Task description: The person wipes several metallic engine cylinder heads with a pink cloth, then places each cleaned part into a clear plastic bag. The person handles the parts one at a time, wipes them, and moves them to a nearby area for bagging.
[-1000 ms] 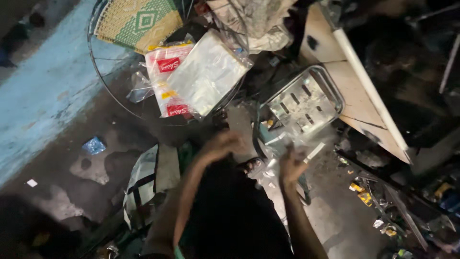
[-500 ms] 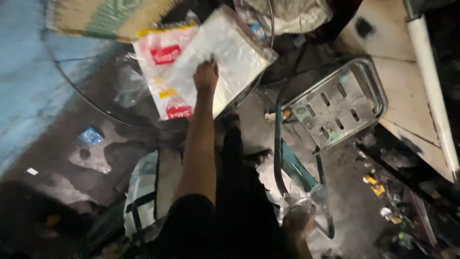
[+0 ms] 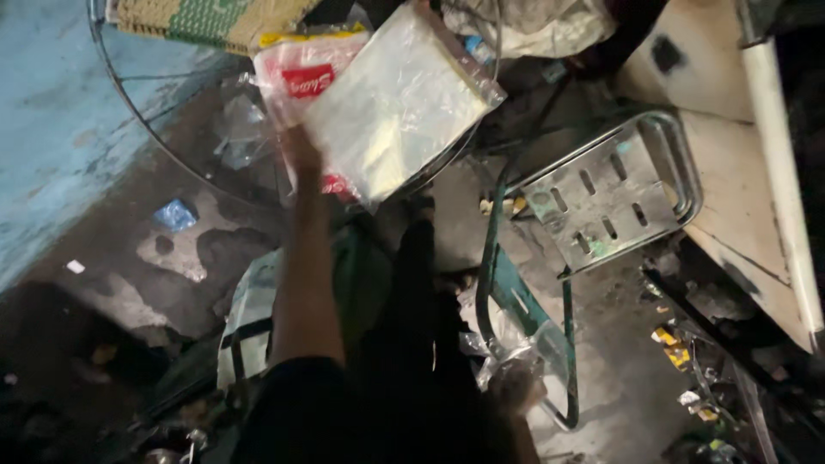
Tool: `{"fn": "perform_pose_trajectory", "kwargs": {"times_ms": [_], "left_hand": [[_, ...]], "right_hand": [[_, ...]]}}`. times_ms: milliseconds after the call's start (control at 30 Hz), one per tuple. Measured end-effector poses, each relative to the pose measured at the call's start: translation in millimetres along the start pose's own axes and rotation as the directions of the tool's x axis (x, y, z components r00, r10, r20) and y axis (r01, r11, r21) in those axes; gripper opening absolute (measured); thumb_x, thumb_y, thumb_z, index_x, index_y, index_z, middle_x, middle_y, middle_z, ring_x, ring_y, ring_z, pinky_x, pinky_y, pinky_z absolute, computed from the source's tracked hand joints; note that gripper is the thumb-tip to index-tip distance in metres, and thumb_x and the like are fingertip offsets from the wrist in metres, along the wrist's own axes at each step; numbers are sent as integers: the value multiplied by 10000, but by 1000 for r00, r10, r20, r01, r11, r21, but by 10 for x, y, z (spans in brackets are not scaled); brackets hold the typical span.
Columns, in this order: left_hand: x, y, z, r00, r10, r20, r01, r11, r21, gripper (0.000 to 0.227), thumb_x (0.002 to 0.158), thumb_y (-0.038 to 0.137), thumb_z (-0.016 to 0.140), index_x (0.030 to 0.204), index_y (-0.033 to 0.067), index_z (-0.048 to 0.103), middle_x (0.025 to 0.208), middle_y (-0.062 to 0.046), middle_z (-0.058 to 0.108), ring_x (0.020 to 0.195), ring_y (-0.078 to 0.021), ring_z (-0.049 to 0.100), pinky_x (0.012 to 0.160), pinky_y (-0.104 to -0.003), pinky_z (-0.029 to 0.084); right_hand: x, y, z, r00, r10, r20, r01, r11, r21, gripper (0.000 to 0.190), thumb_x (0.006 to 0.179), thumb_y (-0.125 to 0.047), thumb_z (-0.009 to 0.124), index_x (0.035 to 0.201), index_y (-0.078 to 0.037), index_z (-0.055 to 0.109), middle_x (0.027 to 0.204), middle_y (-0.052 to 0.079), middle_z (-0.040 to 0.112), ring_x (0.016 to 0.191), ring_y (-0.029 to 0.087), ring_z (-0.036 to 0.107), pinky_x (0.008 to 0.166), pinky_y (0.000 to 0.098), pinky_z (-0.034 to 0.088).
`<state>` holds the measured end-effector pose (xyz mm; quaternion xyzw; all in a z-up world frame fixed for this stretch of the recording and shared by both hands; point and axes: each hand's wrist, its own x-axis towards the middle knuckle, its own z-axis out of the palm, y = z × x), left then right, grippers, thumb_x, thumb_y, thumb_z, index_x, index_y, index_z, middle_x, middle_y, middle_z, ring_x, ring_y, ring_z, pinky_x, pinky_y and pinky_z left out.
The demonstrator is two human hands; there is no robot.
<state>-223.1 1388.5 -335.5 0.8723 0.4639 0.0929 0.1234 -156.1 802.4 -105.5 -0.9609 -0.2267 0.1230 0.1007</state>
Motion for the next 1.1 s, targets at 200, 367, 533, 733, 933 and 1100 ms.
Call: {"fn": "perform_pose_trajectory", "kwargs": {"times_ms": [200,367,533,733,933,1100], "left_hand": [[-408,-720,-911,953,-26,300,-108,901,421,425,1002,181,561,1415,83,535,1437,-180,611,1403,-367,542,1168,-534,417],[-157,23,-1464,848,527,-57,-526,850,33,693,852,125,611,1510,11,424,1457,-254,589,1334,-399,559,1104,-538,436],[-662,1960,-2381,860,315,401,466,-166,-869,616,913,182,614,1486,26,454,1419,-189,605,1272,-350,584,1056,-492,480],[-2210,4147,-3278,451,799,397,891,-377,-253,532,985,250,618,1458,43,490,1373,-110,625,1197,-292,614,999,-438,532],[-3628,5758,-3874,102,876,472,963,32,-267,674,1041,422,562,1532,-22,437,1328,-209,634,1235,-336,631,874,-452,599],[-4913,6832,-3996,-404,881,247,870,453,-196,645,947,422,579,1426,7,459,1316,-206,664,1190,-317,659,828,-443,617]], "right_hand": [[196,-139,94,854,-386,-348,443,892,96,163,914,-162,691,950,-32,599,817,119,639,699,292,615,683,395,508],[426,-438,-286,973,201,115,-216,609,763,163,1059,-92,608,1184,13,619,967,106,625,809,169,578,658,307,525],[373,-356,-1038,876,330,353,-388,44,921,482,1036,-8,563,1494,12,414,887,85,617,634,110,501,480,244,385],[-614,354,-1743,791,540,288,-286,-90,954,707,938,-23,572,1555,-208,280,920,61,668,590,93,499,464,255,385],[-2022,1483,-2440,678,735,30,-120,70,990,702,933,-6,589,1580,-138,350,947,114,668,646,118,551,529,260,445],[-3221,2257,-2991,521,848,-96,95,55,994,636,934,30,585,1530,-62,383,1238,79,633,1041,151,640,850,299,531]]}}
